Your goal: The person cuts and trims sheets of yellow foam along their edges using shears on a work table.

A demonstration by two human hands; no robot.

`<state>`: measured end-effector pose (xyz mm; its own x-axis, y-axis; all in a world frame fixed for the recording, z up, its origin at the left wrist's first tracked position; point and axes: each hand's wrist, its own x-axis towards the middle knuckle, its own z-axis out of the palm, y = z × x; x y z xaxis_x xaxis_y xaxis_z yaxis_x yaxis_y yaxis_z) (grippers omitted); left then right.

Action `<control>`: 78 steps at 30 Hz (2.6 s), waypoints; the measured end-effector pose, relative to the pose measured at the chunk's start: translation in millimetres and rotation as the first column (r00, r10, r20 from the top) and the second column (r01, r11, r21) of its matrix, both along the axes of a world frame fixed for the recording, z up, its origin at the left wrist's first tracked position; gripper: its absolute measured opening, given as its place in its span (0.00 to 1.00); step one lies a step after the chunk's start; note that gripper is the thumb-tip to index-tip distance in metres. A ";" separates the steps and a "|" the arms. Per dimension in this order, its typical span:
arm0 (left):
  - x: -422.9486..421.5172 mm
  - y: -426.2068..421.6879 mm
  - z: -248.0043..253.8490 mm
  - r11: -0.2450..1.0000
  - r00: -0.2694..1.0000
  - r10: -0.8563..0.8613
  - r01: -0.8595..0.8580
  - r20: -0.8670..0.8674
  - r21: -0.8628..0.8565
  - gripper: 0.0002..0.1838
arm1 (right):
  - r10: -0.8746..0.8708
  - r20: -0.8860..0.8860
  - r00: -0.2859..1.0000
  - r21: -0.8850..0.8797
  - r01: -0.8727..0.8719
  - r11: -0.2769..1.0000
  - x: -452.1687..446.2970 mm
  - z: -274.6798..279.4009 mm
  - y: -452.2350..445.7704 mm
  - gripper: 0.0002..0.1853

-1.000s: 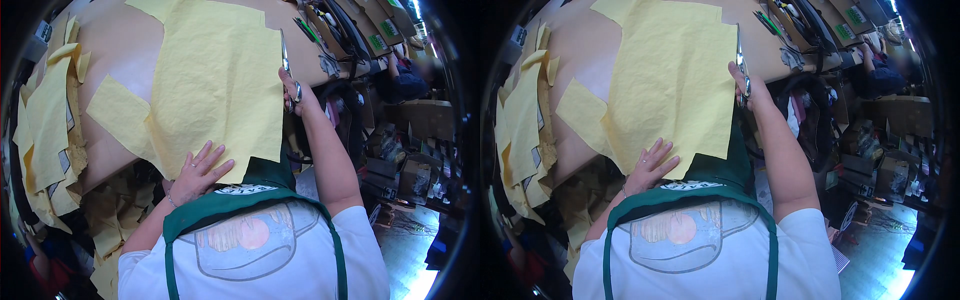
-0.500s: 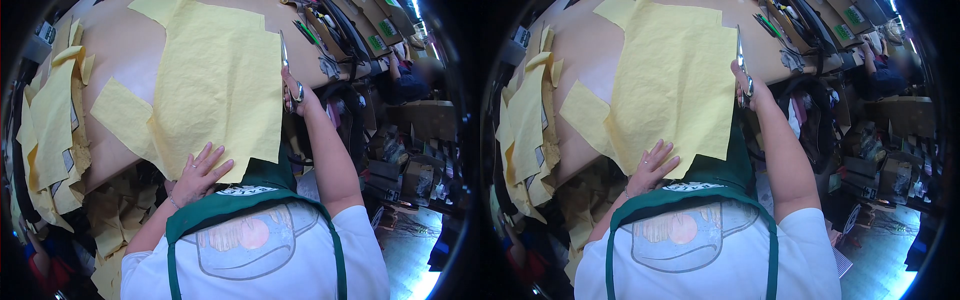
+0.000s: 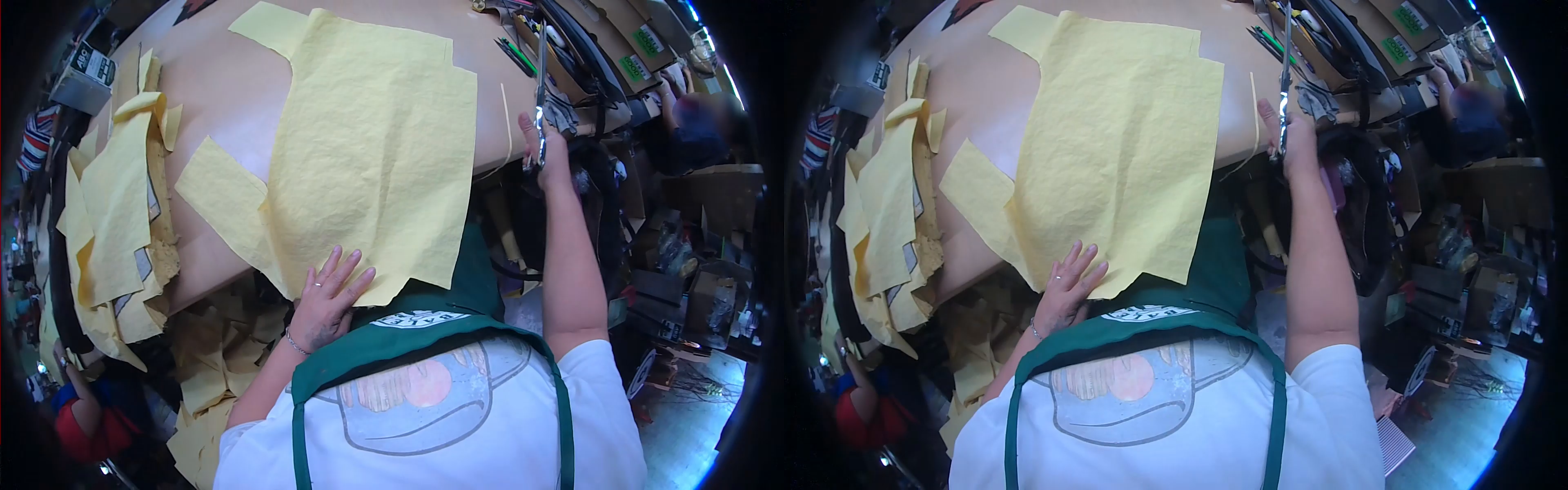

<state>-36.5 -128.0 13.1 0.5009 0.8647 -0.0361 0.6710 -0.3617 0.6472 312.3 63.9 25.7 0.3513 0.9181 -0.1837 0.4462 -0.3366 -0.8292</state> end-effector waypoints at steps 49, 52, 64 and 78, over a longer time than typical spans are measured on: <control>-184.8 225.1 -15.2 0.408 0.382 0.899 -0.908 -0.214 0.093 0.10 | 0.327 0.537 0.777 0.128 -0.458 0.880 1.3 -25.8 -11.2 0.19; -186.8 256.9 -17.2 0.410 0.374 0.912 -0.842 -0.169 0.351 0.05 | 0.311 0.476 0.823 0.153 -0.426 0.892 4.2 -29.2 -13.3 0.24; -214.1 422.7 51.9 0.509 0.627 0.767 -0.460 -0.140 0.727 0.24 | 0.190 0.391 0.901 0.129 -0.258 0.957 -67.0 -9.7 -37.4 0.27; -135.5 198.7 -34.5 0.358 0.315 0.932 -0.878 -0.177 0.319 0.30 | 0.015 0.007 1.000 0.097 -0.016 0.995 25.6 -11.5 -78.0 0.15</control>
